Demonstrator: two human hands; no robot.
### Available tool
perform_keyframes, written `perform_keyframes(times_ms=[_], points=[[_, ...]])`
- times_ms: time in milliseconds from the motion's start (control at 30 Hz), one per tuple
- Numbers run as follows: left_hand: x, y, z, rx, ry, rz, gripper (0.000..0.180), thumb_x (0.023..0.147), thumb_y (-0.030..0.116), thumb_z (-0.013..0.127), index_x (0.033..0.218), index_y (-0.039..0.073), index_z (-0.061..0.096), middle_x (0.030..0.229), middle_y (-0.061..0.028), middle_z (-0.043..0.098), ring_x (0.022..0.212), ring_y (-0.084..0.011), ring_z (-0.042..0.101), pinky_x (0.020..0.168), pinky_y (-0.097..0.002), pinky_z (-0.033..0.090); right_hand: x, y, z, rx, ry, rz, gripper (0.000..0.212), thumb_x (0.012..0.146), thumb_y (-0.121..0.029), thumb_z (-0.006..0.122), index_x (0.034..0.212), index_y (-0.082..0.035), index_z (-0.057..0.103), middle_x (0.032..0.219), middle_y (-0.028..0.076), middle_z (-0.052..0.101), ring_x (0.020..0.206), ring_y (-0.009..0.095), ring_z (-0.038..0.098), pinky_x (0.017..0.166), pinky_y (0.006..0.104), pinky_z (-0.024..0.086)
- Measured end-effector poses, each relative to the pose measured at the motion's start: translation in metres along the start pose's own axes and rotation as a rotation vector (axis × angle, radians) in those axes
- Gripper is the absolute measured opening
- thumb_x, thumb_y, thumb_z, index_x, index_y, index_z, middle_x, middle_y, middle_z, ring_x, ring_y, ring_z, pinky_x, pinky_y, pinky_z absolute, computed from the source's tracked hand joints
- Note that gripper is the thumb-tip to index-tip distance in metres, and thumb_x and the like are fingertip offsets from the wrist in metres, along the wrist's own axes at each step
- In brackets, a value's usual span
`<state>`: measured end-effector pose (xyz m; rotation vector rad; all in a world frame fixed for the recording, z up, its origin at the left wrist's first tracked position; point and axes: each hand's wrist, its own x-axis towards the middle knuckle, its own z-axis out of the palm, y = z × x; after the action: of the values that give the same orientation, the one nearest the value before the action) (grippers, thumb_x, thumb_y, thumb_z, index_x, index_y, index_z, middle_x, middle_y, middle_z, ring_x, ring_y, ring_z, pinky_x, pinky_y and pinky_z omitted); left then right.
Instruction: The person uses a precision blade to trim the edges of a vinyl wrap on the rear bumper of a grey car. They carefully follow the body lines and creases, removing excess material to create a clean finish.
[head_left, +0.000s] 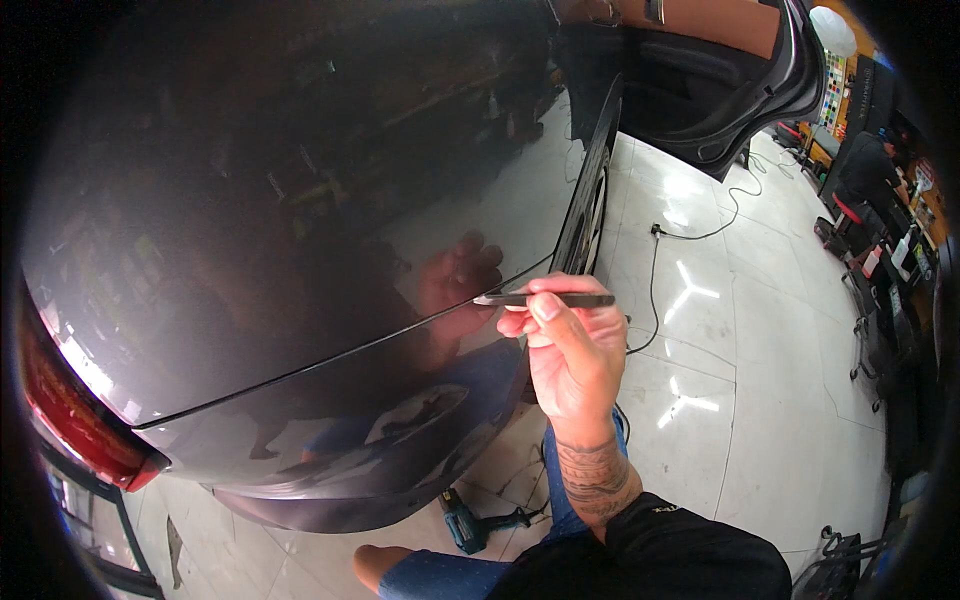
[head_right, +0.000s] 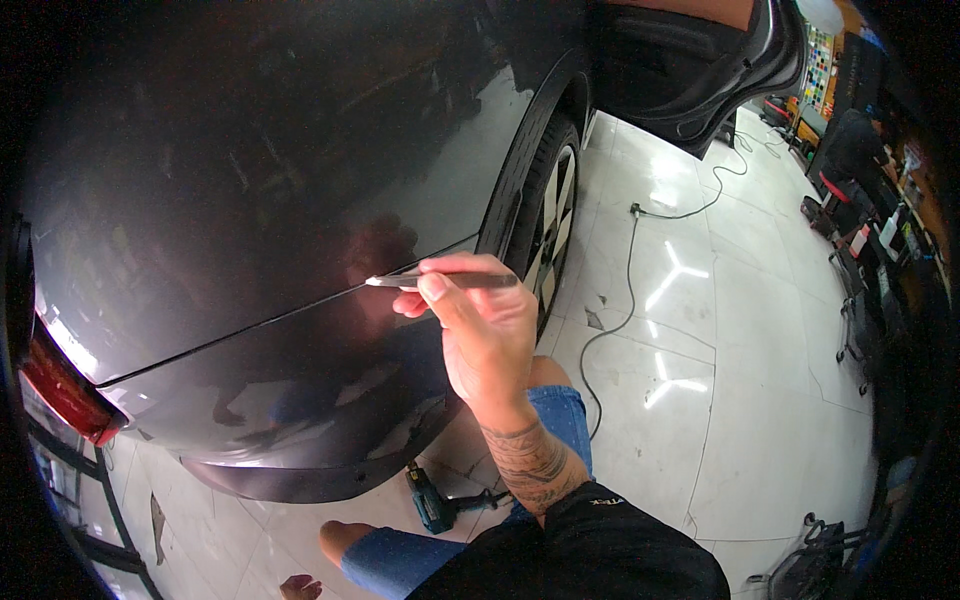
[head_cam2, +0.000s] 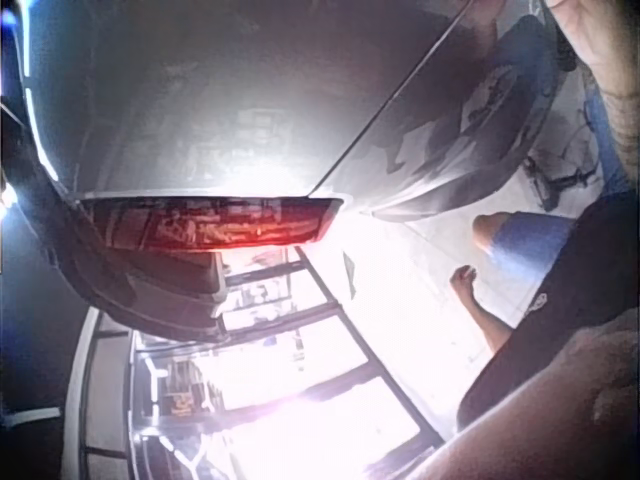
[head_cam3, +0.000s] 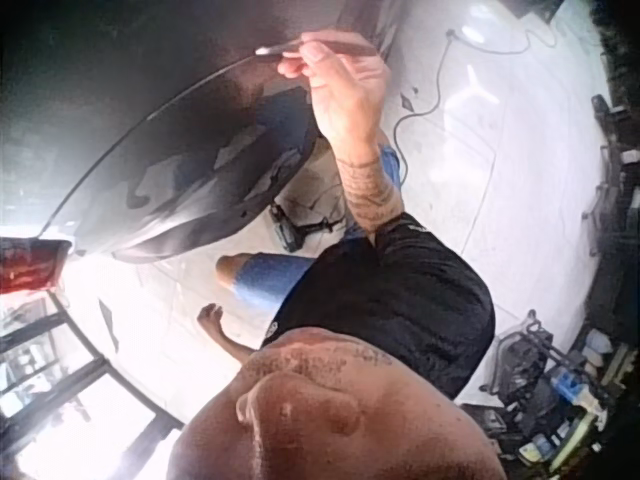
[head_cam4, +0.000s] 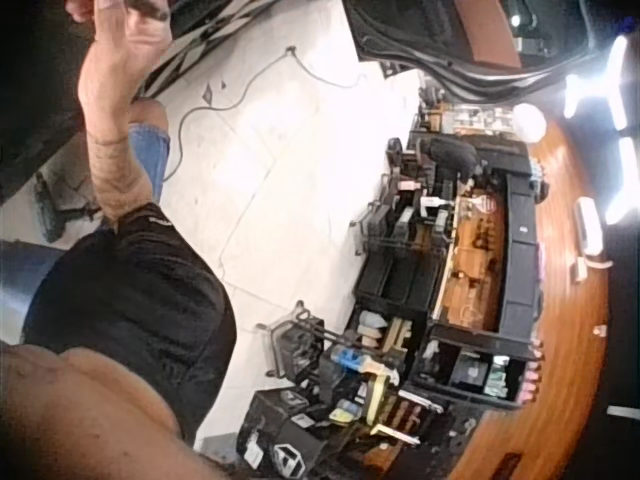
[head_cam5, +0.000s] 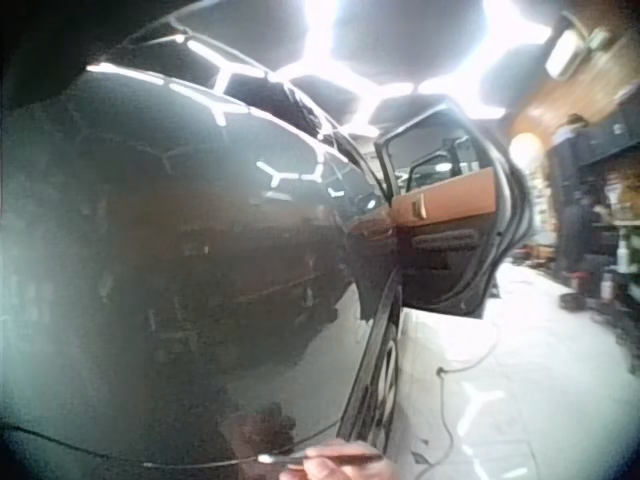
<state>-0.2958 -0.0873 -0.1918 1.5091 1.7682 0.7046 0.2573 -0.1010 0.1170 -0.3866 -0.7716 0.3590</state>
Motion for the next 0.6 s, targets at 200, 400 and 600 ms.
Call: perform_keyframes(times_ms=[200, 400, 600], points=[[-0.001, -0.005, -0.004, -0.056, 0.021, 0.021, 0.012, 0.067, 0.006, 0.061, 0.073, -0.004, 0.063, 0.059, -0.0086, 0.059, 0.051, -0.0142, 0.054, 0.046, -0.0274, 0.046, -0.007, 0.008, -0.003, -0.105, -0.117, -0.170, 0.018, 0.086, 0.005, 0.057, 0.105, 0.006, 0.059, 0.099, 0.018, 0.062, 0.089, 0.028, 0.066, 0.082, 0.0380, 0.056], [-0.009, -0.024, -0.001, 0.165, -0.025, 0.091, 0.018, 0.068, 0.010, 0.064, 0.081, -0.002, 0.066, 0.068, -0.0105, 0.061, 0.059, -0.0183, 0.057, 0.057, -0.0303, 0.049, -0.008, 0.010, -0.001, -0.172, -0.121, -0.227, 0.019, 0.086, 0.006, 0.058, 0.105, 0.006, 0.059, 0.098, 0.018, 0.063, 0.089, 0.026, 0.066, 0.083, 0.0371, 0.054], [0.002, -0.074, -0.005, 0.200, -0.145, -0.091, 0.027, 0.070, 0.014, 0.073, 0.095, 0.004, 0.070, 0.093, -0.0150, 0.069, 0.083, -0.0243, 0.065, 0.076, -0.0341, 0.051, -0.007, 0.011, -0.001, -0.167, -0.135, -0.202, 0.018, 0.086, 0.006, 0.058, 0.104, 0.007, 0.059, 0.097, 0.018, 0.063, 0.089, 0.026, 0.066, 0.083, 0.0364, 0.054]])
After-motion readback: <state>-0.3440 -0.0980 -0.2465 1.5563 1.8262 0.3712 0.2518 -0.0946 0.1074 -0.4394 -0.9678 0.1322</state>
